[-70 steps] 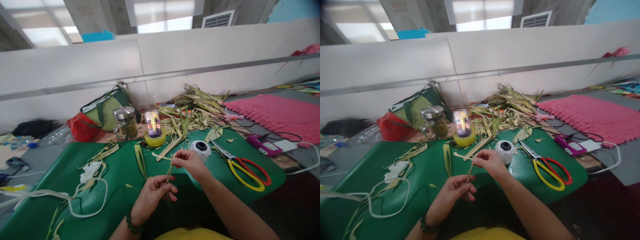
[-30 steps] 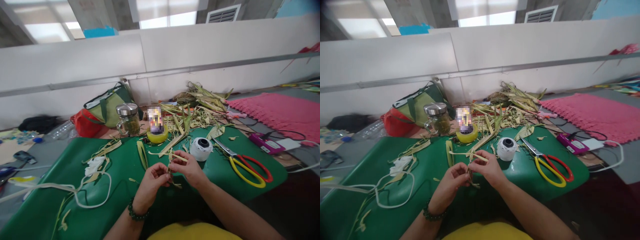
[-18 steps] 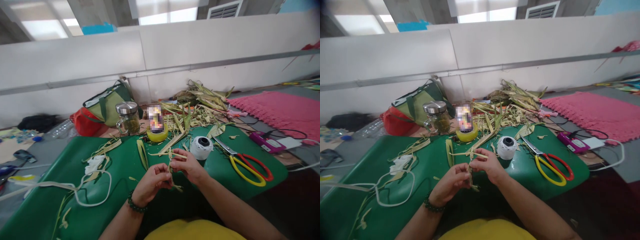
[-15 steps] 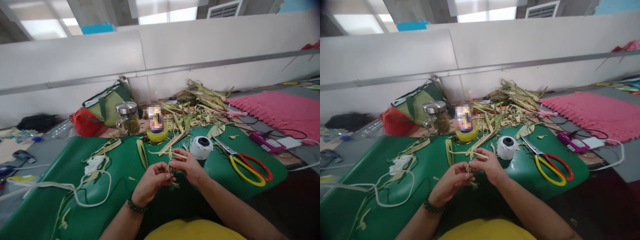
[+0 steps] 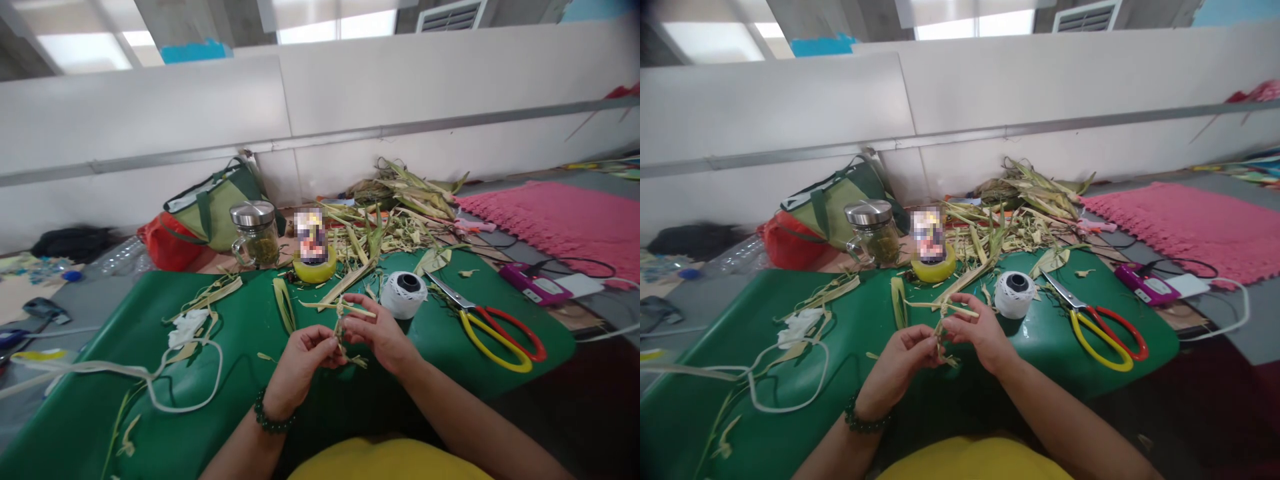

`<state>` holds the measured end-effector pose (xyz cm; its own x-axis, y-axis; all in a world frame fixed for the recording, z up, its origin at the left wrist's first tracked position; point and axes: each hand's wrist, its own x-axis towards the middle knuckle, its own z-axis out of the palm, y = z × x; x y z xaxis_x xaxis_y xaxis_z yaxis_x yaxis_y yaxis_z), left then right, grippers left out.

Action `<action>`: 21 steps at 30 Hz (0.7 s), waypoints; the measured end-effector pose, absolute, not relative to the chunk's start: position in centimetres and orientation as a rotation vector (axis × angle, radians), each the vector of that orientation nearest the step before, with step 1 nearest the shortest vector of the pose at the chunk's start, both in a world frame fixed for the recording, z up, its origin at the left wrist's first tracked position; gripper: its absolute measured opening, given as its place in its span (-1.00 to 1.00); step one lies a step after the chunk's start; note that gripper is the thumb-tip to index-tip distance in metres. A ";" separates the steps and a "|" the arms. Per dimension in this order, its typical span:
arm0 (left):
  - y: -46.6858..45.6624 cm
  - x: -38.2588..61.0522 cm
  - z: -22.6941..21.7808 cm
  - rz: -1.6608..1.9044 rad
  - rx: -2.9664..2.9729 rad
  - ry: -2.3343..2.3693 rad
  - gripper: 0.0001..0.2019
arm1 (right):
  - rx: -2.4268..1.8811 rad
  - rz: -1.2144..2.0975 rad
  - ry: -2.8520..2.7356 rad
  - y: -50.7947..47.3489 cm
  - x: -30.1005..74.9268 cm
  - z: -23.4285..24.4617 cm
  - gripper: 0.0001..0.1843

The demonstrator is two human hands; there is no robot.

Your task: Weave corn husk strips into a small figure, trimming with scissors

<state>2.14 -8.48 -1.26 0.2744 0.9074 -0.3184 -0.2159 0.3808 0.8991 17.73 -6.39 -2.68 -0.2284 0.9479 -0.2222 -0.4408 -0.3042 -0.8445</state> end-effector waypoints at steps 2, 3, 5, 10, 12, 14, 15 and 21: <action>-8.4 2.2 -1.2 0.978 0.875 1.036 -0.68 | -0.920 1.718 -0.729 -6.8 17.8 -2.7 -0.29; -8.4 2.2 -1.2 1.017 0.879 1.050 -0.68 | -0.916 1.717 -0.694 -7.0 17.8 -2.8 -0.30; -8.4 2.5 -1.1 1.064 0.896 1.062 -0.68 | -0.942 1.717 -0.707 -7.5 17.7 -2.9 -0.43; -8.6 3.1 -1.2 1.075 0.984 1.082 -0.72 | -1.068 1.571 -1.167 -7.8 17.6 -2.8 -0.67; -8.7 3.2 -1.3 1.095 1.047 1.117 -0.75 | -1.093 1.485 -1.311 -7.7 17.7 -2.6 -0.71; -8.7 3.1 -1.3 1.076 1.098 1.152 -0.77 | -1.113 1.372 -1.446 -7.6 18.0 -2.4 -0.74; -8.7 3.0 -1.3 1.045 1.100 1.155 -0.78 | -1.121 1.289 -1.518 -7.6 18.1 -2.3 -0.75; -8.8 2.9 -1.3 0.934 0.999 1.065 -0.71 | -1.148 0.861 -1.770 -7.7 18.2 -2.4 -0.80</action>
<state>2.93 -8.76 -1.28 0.2243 0.9430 -0.2457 -0.1201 0.2769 0.9534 18.23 -7.74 -2.41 -0.2315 0.9330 0.2756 0.3587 0.3453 -0.8672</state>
